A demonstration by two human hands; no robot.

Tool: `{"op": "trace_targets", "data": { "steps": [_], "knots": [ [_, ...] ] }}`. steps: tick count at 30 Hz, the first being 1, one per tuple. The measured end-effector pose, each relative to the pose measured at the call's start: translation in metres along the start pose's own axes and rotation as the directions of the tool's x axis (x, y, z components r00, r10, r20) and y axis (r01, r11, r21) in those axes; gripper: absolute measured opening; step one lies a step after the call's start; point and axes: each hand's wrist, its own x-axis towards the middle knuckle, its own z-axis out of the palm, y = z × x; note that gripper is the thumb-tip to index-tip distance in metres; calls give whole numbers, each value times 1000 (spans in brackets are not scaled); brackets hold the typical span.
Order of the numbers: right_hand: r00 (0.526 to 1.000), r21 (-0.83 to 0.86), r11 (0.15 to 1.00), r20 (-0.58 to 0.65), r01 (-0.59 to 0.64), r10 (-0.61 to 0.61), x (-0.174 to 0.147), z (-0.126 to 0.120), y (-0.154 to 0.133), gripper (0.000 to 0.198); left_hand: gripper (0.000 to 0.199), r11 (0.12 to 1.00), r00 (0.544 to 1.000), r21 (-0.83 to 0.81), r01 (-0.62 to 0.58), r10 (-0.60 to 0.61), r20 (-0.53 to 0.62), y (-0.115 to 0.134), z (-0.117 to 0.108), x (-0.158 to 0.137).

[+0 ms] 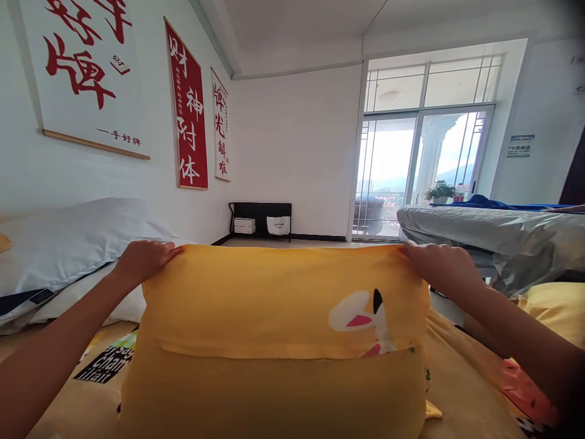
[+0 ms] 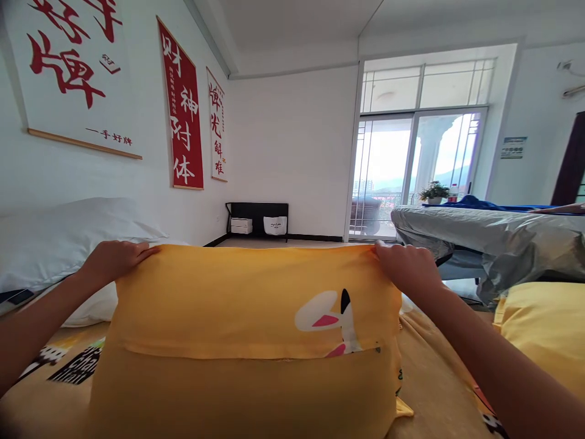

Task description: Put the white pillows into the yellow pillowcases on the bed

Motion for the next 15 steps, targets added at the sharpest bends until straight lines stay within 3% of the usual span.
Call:
{"op": "trace_targets", "data": {
  "steps": [2, 5, 8, 12, 15],
  "knots": [
    [1000, 19, 1000, 6, -12, 12, 1, 3, -3, 18, 70, 999, 999, -30, 27, -28, -22, 1, 6, -2],
    [997, 17, 998, -31, -65, 66, 4, 5, -2, 15, 80, 995, 986, -74, 66, -76, -150, 1, 6, -5],
    [971, -13, 997, -226, -76, 71, 10, 7, 9, 13, 75, 997, 964, -71, 13, -31, -264, -1, -2, -6],
    [854, -5, 995, -513, -102, 85, 19, 8, 26, 33, 62, 1000, 937, -11, -9, 4, -349, 2, -5, -1],
    [703, 112, 987, -693, -116, 161, 24, 4, 6, 39, 57, 995, 935, -88, 36, -65, -350, 22, 3, 9]
  ]
}}
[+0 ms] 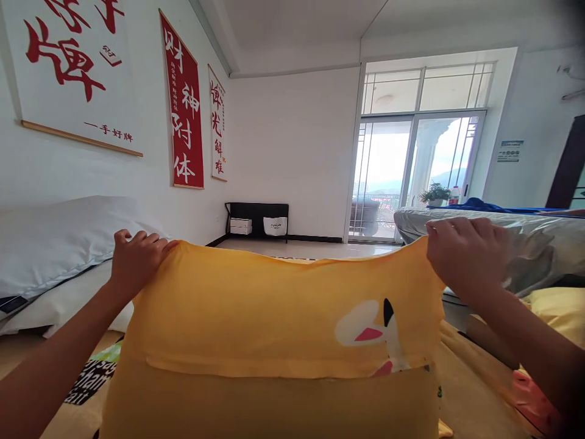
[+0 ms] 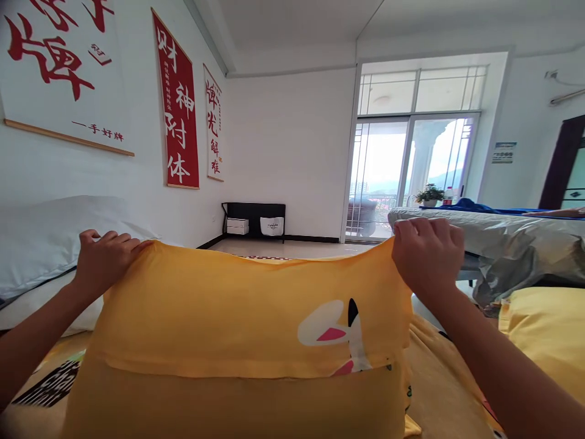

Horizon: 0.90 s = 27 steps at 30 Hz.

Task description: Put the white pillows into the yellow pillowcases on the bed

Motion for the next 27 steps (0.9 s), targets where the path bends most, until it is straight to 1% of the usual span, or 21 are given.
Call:
{"op": "trace_targets", "data": {
  "steps": [1, 2, 3, 4, 5, 6, 7, 8, 10, 12, 14, 15, 17, 18, 19, 20, 22, 23, 24, 25, 27],
  "knots": [
    [999, 80, 997, -43, -6, 9, -2, 0, -17, 38, 54, 998, 999, -41, 41, -40, 24, 11, 7, 2],
    [999, 185, 983, -47, 12, -3, -6, 0, -39, 36, 52, 992, 994, -83, 95, -90, 58, 22, 14, 3],
    [999, 315, 948, -10, 42, -41, -13, 2, -65, 36, 50, 980, 985, -118, 157, -146, 95, 34, 23, 4],
    [990, 454, 888, 79, 66, -114, -23, 4, -92, 39, 48, 964, 970, -140, 225, -207, 130, 45, 32, 3],
    [962, 568, 821, 195, 48, -191, -37, 7, -121, 43, 46, 947, 952, -148, 287, -263, 158, 54, 42, 1],
    [914, 641, 767, 318, -11, -252, -53, 12, -148, 46, 46, 930, 933, -147, 338, -310, 182, 60, 51, -2],
    [845, 681, 729, 427, -66, -322, -71, 19, -173, 48, 46, 916, 916, -141, 376, -344, 208, 63, 60, -7],
    [768, 687, 715, 525, -128, -367, -89, 26, -195, 51, 45, 908, 902, -134, 397, -358, 241, 63, 69, -13],
    [602, 630, 715, 708, -302, -369, -122, 42, -229, 53, 46, 907, 880, -117, 404, -350, 322, 59, 84, -24],
    [542, 596, 722, 758, -352, -362, -145, 59, -251, 52, 46, 908, 855, -95, 409, -344, 389, 56, 95, -31],
    [518, 585, 724, 774, -367, -363, -157, 75, -264, 49, 42, 904, 841, -103, 415, -338, 423, 63, 105, -35],
    [507, 584, 722, 779, -371, -369, -160, 82, -268, 48, 40, 902, 841, -133, 411, -318, 438, 72, 110, -37],
    [481, 584, 717, 787, -380, -386, -162, 96, -272, 44, 40, 892, 841, -243, 382, -227, 491, 96, 123, -44],
    [466, 582, 715, 792, -387, -393, -162, 103, -272, 44, 44, 879, 827, -302, 370, -162, 539, 110, 130, -51],
    [450, 578, 714, 799, -395, -398, -163, 110, -271, 43, 47, 859, 791, -348, 374, -100, 604, 123, 138, -60],
    [434, 569, 716, 809, -405, -397, -163, 117, -269, 44, 50, 837, 733, -374, 399, -46, 679, 134, 146, -70],
    [404, 537, 728, 833, -426, -379, -164, 130, -261, 44, 53, 789, 598, -382, 481, 23, 801, 148, 159, -91],
    [390, 517, 737, 846, -435, -363, -165, 135, -255, 44, 54, 767, 550, -378, 519, 39, 834, 150, 164, -100],
    [378, 491, 749, 861, -445, -341, -166, 140, -249, 43, 54, 748, 523, -376, 547, 46, 851, 149, 168, -107],
    [364, 461, 760, 877, -458, -312, -167, 144, -242, 43, 55, 734, 514, -379, 564, 47, 857, 147, 170, -112],
    [338, 389, 777, 910, -496, -240, -169, 149, -229, 43, 57, 723, 517, -390, 571, 52, 854, 140, 170, -115]
  ]
}}
